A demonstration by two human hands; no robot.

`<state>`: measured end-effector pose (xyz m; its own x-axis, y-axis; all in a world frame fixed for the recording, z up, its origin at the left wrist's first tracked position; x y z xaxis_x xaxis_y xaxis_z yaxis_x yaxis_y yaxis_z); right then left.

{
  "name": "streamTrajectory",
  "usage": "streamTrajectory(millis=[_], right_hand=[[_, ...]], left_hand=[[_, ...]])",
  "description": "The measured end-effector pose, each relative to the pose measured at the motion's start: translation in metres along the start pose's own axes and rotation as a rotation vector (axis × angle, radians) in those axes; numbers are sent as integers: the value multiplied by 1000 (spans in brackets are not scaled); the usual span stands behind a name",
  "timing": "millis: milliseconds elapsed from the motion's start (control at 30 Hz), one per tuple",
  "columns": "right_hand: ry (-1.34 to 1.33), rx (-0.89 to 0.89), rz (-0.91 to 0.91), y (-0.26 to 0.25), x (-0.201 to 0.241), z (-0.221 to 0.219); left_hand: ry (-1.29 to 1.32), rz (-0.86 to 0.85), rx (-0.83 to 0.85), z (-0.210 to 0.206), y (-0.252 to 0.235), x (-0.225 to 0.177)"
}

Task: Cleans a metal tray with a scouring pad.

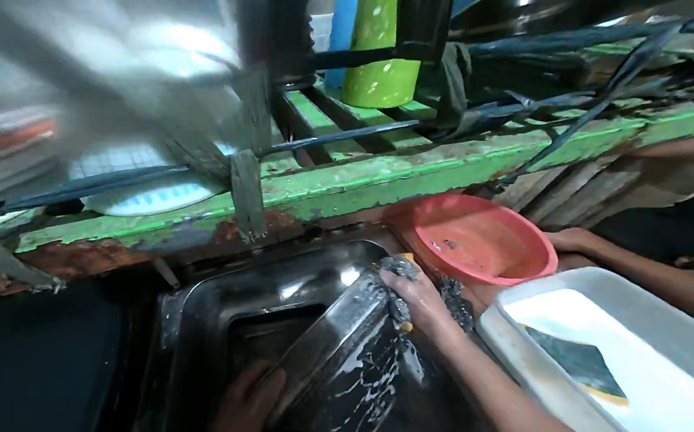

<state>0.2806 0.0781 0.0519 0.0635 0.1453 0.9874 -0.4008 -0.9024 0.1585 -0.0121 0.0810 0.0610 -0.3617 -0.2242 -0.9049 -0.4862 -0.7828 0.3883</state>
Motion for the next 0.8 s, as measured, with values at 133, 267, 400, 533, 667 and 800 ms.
streamTrajectory(millis=[133, 267, 400, 533, 667, 800], right_hand=[[418, 233, 110, 23, 52, -51], [554, 357, 120, 5, 8, -59], [614, 114, -195, -33, -96, 13], [637, 33, -218, -35, -135, -11], [884, 498, 162, 8, -117, -141], [841, 520, 224, -6, -136, -133]], left_hand=[[-226, 171, 110, -4, -5, -22], [-73, 48, -218, -20, -17, 20], [3, 134, -329, -8, -17, 69], [-2, 240, -308, -12, -35, 99], [-137, 146, -253, -36, -51, 128], [69, 205, -353, -38, -55, 152]])
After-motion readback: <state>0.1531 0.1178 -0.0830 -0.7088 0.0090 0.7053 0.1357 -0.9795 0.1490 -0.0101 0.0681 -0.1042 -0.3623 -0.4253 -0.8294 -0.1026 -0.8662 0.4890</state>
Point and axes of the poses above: each hand's wrist, its own y-axis away from the middle knuckle, its own z-axis out of the back of the hand, x = y × z, the point moved 4 cm from there along -y, towards the middle knuckle, and after that the axes turned 13 degrees about x, right-handed, at the moved point
